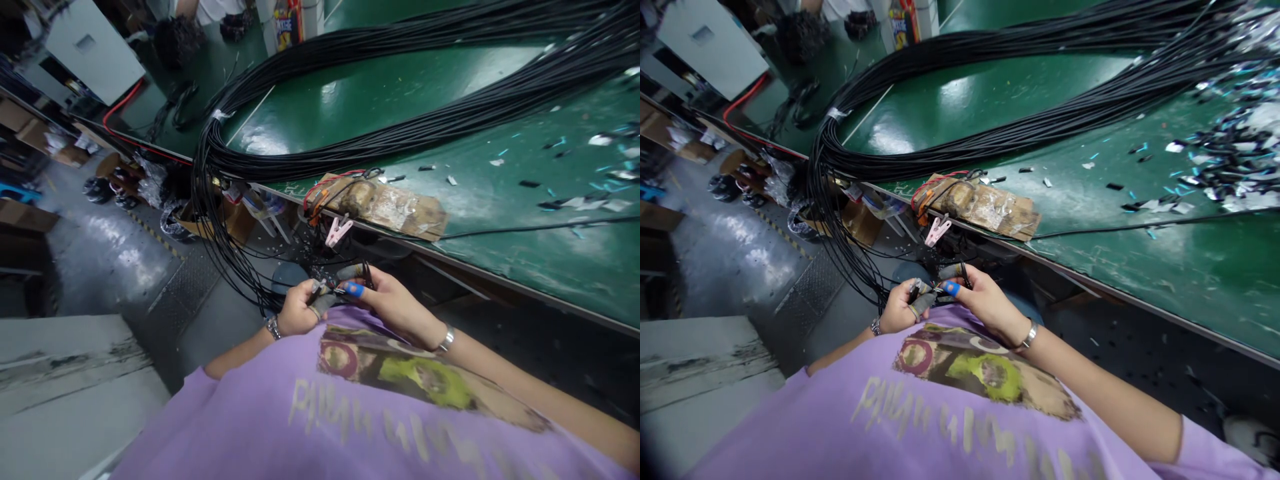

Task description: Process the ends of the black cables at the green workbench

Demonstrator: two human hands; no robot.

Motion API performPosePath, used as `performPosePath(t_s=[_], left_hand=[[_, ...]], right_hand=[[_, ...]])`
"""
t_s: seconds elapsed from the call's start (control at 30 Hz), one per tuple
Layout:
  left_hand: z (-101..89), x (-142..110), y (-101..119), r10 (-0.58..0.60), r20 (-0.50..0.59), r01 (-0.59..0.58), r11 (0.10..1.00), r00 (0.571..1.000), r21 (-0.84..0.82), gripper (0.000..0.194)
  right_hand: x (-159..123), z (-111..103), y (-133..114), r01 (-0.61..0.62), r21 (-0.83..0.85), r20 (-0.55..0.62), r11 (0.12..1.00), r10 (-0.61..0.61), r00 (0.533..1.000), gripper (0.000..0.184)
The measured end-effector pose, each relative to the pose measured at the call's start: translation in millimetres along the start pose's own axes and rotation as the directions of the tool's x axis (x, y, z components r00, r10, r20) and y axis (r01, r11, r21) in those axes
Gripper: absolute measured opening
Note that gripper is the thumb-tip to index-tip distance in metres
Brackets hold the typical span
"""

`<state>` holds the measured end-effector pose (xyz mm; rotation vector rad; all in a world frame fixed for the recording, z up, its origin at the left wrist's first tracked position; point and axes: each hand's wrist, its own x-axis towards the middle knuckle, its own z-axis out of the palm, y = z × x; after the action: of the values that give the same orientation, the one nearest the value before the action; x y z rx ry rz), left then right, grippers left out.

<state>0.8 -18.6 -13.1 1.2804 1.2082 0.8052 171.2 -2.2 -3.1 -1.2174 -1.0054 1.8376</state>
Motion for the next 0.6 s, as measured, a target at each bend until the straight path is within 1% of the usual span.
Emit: performPosePath(t_s=[0.23,0.43,0.6], left_hand=[[0.6,0.5,4.8,0.026,0.009,-0.026,0.999,1.000,0.035,0.040],[-0.6,0.0,-0.6,0.038,0.015,-0.039,0.998,0.999,0.052,0.039],[-1.7,-0.4,-2.2,0.025,0.026,-0.027,0.998,0.999,0.057,0.039]], right_hand=[[2.1,-1.5,2.3,0.004,0.009,-0.030,1.000,-0.004,1.000,0.042],[4.9,-0.5,4.2,0.035,-0.029,-0.029,0.999,-0.036,0.999,0.040],[4.7,0.0,5.8,0.063,-0.045,-0.023,0.997,-0.064,0.998,0.038]])
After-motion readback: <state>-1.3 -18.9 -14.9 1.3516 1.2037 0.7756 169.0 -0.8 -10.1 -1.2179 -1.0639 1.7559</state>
